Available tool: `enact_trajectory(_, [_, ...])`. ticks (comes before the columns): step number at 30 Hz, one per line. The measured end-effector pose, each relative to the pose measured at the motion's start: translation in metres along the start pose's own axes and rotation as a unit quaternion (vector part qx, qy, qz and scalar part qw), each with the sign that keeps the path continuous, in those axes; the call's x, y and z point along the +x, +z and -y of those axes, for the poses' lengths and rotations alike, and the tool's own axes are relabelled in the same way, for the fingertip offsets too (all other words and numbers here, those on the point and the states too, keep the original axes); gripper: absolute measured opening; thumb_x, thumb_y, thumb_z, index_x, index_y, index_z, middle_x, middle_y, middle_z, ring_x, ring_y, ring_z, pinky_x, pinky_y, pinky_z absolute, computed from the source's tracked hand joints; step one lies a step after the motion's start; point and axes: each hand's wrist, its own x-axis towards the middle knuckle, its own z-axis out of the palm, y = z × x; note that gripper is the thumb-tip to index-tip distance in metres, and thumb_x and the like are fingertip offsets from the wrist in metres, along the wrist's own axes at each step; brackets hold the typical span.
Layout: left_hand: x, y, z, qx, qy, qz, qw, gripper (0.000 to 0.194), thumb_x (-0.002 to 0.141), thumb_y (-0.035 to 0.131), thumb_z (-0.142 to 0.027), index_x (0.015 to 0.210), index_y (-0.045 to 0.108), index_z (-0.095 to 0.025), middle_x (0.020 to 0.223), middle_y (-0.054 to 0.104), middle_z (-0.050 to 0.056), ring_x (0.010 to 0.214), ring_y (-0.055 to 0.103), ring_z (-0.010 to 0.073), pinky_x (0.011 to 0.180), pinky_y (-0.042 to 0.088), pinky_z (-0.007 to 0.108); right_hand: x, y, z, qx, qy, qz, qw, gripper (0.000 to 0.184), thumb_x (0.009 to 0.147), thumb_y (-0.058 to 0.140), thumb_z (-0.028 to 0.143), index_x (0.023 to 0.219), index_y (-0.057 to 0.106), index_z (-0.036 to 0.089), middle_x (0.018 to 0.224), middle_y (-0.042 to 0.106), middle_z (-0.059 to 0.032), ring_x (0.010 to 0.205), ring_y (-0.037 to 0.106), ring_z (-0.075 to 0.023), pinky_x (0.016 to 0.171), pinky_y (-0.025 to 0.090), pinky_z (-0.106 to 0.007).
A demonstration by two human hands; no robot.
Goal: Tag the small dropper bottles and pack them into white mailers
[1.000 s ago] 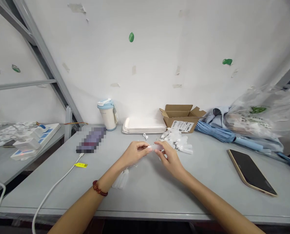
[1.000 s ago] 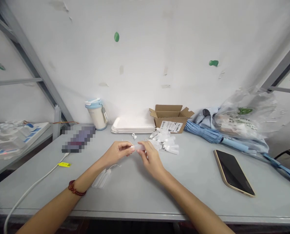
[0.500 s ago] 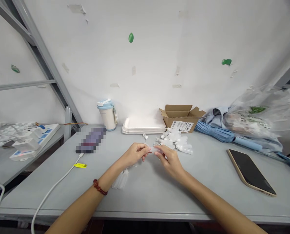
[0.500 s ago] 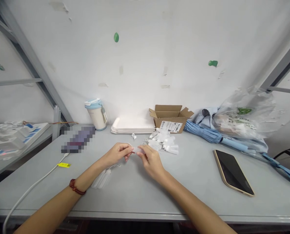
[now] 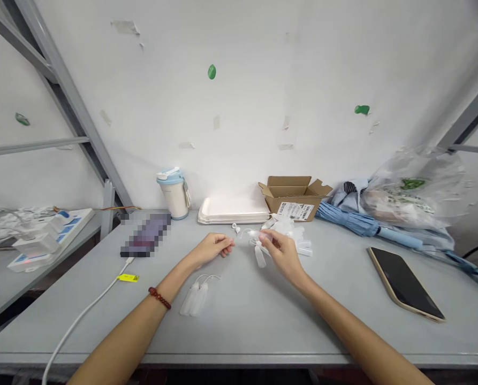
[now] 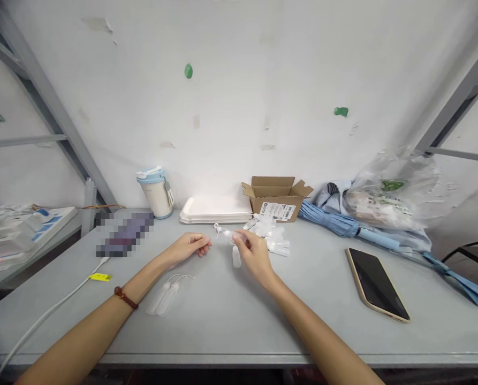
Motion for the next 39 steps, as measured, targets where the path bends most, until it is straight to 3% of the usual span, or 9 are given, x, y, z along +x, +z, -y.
enact_trajectory(4, [0.018, 0.001, 0.017, 0.031, 0.006, -0.050, 0.998, 0.032, 0.079, 0.050, -0.036, 0.099, 0.059, -0.013, 0.083, 0.059, 0.005, 0.056, 0.051, 0.0097, 0.051, 0.046, 0.024, 0.016, -0.012, -0.018, -0.080, -0.026, -0.068, 0.994, 0.035, 0.086, 0.042, 0.035, 0.108, 0.061, 0.015, 0.086, 0.061, -0.0076, 0.070, 0.053, -0.0182, 0.067, 0.044, -0.031])
enact_trajectory(8, [0.037, 0.008, 0.018, 0.096, 0.056, -0.093, 0.989, 0.034, 0.075, 0.055, -0.024, 0.109, 0.059, -0.020, 0.099, 0.056, 0.004, 0.056, 0.044, 0.0075, 0.061, 0.046, 0.026, 0.022, -0.017, -0.039, -0.151, -0.055, -0.080, 0.984, 0.025, 0.083, 0.046, 0.028, 0.094, 0.065, 0.018, 0.089, 0.059, -0.0104, 0.084, 0.052, -0.0247, 0.074, 0.043, -0.038])
enact_trajectory(14, [0.053, 0.013, 0.013, 0.164, 0.093, -0.110, 0.976, 0.021, 0.073, 0.056, -0.020, 0.089, 0.069, -0.019, 0.086, 0.057, 0.003, 0.060, 0.045, 0.0119, 0.070, 0.042, 0.029, 0.011, -0.008, -0.031, -0.194, -0.135, -0.073, 0.969, 0.021, 0.084, 0.045, 0.022, 0.094, 0.061, 0.014, 0.100, 0.055, -0.0152, 0.096, 0.047, -0.0283, 0.080, 0.040, -0.044])
enact_trajectory(17, [0.045, 0.012, 0.014, 0.168, 0.095, -0.107, 0.975, 0.019, 0.072, 0.056, -0.021, 0.085, 0.070, -0.018, 0.085, 0.059, 0.004, 0.065, 0.048, 0.0131, 0.070, 0.042, 0.028, -0.006, 0.004, -0.007, -0.177, -0.197, -0.028, 0.964, 0.020, 0.086, 0.043, 0.021, 0.099, 0.058, 0.017, 0.099, 0.056, -0.0120, 0.093, 0.049, -0.0235, 0.079, 0.042, -0.038])
enact_trajectory(20, [0.031, 0.007, 0.016, 0.155, 0.080, -0.102, 0.979, 0.022, 0.071, 0.054, -0.020, 0.087, 0.068, -0.015, 0.081, 0.060, 0.004, 0.066, 0.051, 0.0133, 0.067, 0.042, 0.025, -0.030, 0.020, 0.019, -0.119, -0.282, 0.081, 0.949, 0.023, 0.088, 0.041, 0.020, 0.107, 0.052, 0.015, 0.096, 0.058, -0.0116, 0.087, 0.050, -0.0208, 0.076, 0.043, -0.034])
enact_trajectory(26, [0.019, 0.000, 0.019, 0.125, 0.044, -0.099, 0.986, 0.026, 0.070, 0.053, -0.018, 0.090, 0.067, -0.012, 0.070, 0.059, 0.001, 0.062, 0.052, 0.0120, 0.062, 0.043, 0.023, -0.064, 0.051, 0.051, -0.132, -0.363, 0.273, 0.881, 0.032, 0.089, 0.044, 0.035, 0.112, 0.050, 0.015, 0.087, 0.058, -0.0074, 0.076, 0.049, -0.0186, 0.071, 0.039, -0.030])
enact_trajectory(32, [0.020, -0.003, 0.026, 0.107, 0.039, -0.101, 0.988, 0.028, 0.071, 0.055, -0.023, 0.094, 0.065, -0.011, 0.072, 0.061, 0.002, 0.065, 0.055, 0.0125, 0.065, 0.046, 0.024, -0.064, 0.066, 0.055, -0.158, -0.362, 0.305, 0.867, 0.032, 0.088, 0.044, 0.041, 0.110, 0.052, 0.019, 0.082, 0.058, -0.0042, 0.070, 0.049, -0.0167, 0.068, 0.036, -0.028])
enact_trajectory(36, [0.017, -0.004, 0.026, 0.112, 0.043, -0.117, 0.986, 0.033, 0.071, 0.056, -0.023, 0.101, 0.062, -0.011, 0.079, 0.064, 0.004, 0.067, 0.057, 0.0132, 0.065, 0.047, 0.025, -0.063, 0.063, 0.052, -0.158, -0.333, 0.321, 0.872, 0.022, 0.090, 0.043, 0.036, 0.099, 0.055, 0.020, 0.075, 0.059, -0.0018, 0.068, 0.050, -0.0152, 0.069, 0.034, -0.027])
enact_trajectory(39, [0.015, -0.004, 0.024, 0.130, 0.049, -0.128, 0.982, 0.025, 0.070, 0.057, -0.023, 0.091, 0.065, -0.012, 0.081, 0.064, 0.005, 0.068, 0.057, 0.0145, 0.064, 0.047, 0.025, -0.062, 0.058, 0.048, -0.168, -0.311, 0.308, 0.883, 0.020, 0.091, 0.041, 0.032, 0.095, 0.056, 0.020, 0.072, 0.059, -0.0016, 0.065, 0.050, -0.0142, 0.069, 0.033, -0.028])
